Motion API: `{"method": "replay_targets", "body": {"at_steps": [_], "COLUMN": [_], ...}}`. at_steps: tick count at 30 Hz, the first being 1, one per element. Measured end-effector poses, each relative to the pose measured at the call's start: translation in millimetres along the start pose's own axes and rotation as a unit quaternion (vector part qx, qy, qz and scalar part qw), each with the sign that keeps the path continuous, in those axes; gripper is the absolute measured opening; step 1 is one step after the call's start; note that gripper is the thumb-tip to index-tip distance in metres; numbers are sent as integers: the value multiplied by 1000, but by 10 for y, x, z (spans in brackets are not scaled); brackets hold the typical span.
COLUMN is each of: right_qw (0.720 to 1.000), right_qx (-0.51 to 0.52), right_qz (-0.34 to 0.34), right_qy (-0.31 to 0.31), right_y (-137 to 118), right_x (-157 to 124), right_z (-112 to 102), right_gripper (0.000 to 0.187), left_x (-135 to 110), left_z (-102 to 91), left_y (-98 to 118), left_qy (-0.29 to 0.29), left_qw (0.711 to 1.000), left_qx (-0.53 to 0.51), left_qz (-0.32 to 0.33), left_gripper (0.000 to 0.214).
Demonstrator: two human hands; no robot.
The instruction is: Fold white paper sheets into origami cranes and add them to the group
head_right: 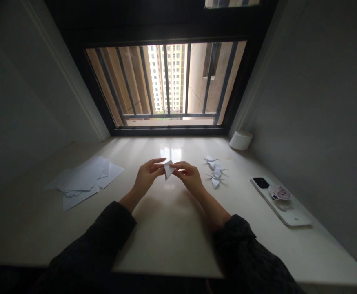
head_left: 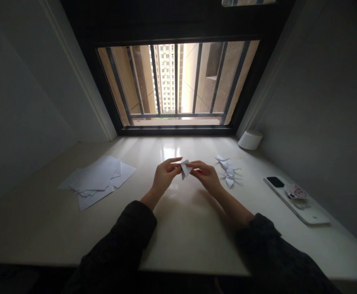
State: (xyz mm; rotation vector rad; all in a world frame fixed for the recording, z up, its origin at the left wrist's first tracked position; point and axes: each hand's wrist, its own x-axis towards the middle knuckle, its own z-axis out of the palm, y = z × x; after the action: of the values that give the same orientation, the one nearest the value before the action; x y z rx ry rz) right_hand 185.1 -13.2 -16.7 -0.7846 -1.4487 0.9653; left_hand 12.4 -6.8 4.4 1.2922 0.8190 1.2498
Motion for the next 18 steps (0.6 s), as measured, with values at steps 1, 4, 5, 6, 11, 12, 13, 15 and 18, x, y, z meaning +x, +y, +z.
{"method": "replay_targets", "body": {"at_steps": [1,4,5,6,11,12,13,15,18], "right_qw": [1000,997,996,995,991,991,991,990,989], "right_qx": [12,46,53,58,64,64,65,66,66], "right_qz": [13,57,70,82,113,115,116,118,121], "right_qy": [13,23,19,14,8,10,13,26,51], "right_y": [8,24,27,28,20,18,18,25,50], "right_x": [3,17,21,24,35,37,40,46,56], "right_z": [-3,-16,-21,-27,-52,-54,-55,-54,-52], "right_gripper": [21,21,22,22,24,25,26,27,28], "left_x": [0,0,-2,-3,-8,-9,-10,-11,-12], "left_z": [-2,-5,-6,-6,-13,-14,-15,-13,-7], "left_y": [-2,-4,-2,0,10,9,7,2,-4], "left_qy": [-1,-7,-7,-7,-14,-13,-11,-7,1], "left_qw": [1000,1000,1000,1000,1000,1000,1000,999,999], "left_qx": [0,2,3,5,4,2,-1,-11,-25], "left_qz": [0,0,0,-1,-10,-15,-20,-30,-40], "left_gripper": [47,46,45,44,45,46,47,48,49]}}
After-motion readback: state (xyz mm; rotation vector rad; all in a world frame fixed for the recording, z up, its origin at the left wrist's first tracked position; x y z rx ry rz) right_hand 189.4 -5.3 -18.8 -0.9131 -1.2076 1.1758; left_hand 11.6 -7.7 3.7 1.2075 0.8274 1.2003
